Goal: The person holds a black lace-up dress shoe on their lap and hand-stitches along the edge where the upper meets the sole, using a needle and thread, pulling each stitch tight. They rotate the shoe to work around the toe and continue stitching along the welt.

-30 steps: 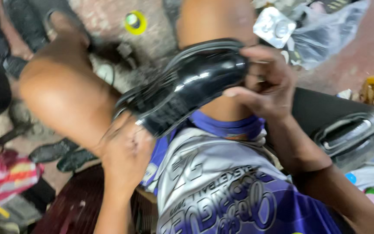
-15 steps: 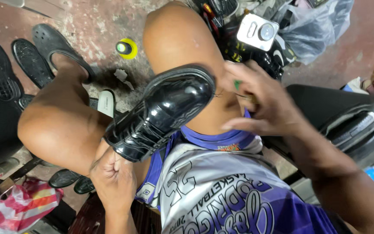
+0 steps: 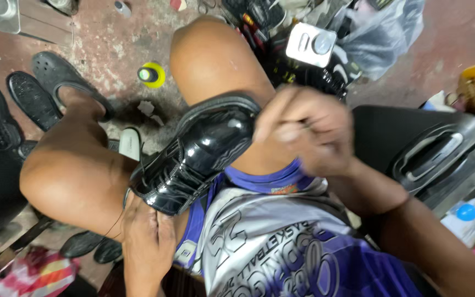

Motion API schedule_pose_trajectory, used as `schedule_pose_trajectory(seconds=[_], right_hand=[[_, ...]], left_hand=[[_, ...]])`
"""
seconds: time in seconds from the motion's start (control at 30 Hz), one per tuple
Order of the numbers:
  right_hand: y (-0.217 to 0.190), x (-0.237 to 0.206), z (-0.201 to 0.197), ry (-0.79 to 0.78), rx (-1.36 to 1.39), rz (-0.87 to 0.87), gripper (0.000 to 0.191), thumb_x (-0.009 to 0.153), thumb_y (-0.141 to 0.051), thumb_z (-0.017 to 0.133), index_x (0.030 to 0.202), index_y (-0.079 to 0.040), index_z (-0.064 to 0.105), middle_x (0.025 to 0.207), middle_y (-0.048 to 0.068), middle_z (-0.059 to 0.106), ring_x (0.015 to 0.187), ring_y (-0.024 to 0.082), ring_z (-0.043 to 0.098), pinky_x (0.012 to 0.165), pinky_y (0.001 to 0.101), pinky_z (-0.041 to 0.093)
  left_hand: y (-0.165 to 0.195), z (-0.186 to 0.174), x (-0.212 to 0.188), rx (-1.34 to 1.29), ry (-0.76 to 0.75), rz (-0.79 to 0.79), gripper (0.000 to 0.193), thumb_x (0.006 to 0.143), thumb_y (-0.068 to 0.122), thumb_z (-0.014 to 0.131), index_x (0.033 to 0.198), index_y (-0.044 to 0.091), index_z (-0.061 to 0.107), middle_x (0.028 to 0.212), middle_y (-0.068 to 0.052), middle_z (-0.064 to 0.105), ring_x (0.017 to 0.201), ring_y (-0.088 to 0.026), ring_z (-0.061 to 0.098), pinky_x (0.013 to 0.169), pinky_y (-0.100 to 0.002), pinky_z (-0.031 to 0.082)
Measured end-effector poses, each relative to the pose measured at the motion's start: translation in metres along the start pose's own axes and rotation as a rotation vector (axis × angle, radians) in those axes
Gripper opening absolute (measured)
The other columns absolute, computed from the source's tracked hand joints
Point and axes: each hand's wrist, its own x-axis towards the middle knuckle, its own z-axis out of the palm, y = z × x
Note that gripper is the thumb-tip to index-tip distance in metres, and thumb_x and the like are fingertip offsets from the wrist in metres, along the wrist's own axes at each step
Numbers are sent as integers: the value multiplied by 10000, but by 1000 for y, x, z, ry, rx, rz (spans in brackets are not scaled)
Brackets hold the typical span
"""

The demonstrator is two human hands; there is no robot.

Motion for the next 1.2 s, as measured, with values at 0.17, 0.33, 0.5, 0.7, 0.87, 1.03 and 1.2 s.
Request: schedule_pose_trajectory(seconds=[0.17,0.33,0.5,0.7,0.87,1.03,1.2], right_hand=[[9,23,35,37,-471,-7,233,936,-90,740,786,-59,564,687,75,575,587,164,581,551,325,436],[3,38,54,52,-617,35,235,940,-132,752,789,-85,578,663,50,564,577,168,588,548,328,453],[0,33,40,68,-339,181,235,1007,-170,691,827,-72,578,693,23,537,605,101,542,567,301,431],[6,12,20,81,-25,198,279,1087,-213,606,867,-52,547,763,-28,486,680,33,429,643,277,385],[10,-1,11,122,76,145,303,1102,-224,588,864,-57,504,734,-38,429,701,35,377,664,287,357],[13,-4,5,187,136,167,333,1108,-211,581,826,-71,474,726,-36,403,679,39,362,655,288,333],[18,11,-7,147,76,184,358,1138,-202,561,824,-56,471,759,-43,391,713,34,381,644,269,351]], left_hand=[[-16,10,3,9,79,-20,372,841,192,620,1140,-28,642,1021,-234,669,935,-387,623,851,-458,492],[-25,7,4,9,109,-10,492,780,276,681,1164,-31,653,967,-232,675,848,-381,628,791,-453,503],[10,12,44,27,159,40,617,719,360,742,1187,-34,664,913,-230,680,761,-375,633,732,-448,514],[25,37,85,83,207,202,769,646,461,815,1216,-37,678,849,-227,687,656,-367,638,660,-442,527],[50,58,102,331,352,528,931,558,600,897,1209,-39,709,753,-211,688,541,-357,617,594,-442,528],[43,70,118,294,208,522,897,570,543,913,1184,-82,723,692,-225,691,472,-332,609,532,-417,497],[4,105,127,249,359,634,958,562,612,846,1178,-103,684,707,-235,661,526,-361,620,600,-433,534]])
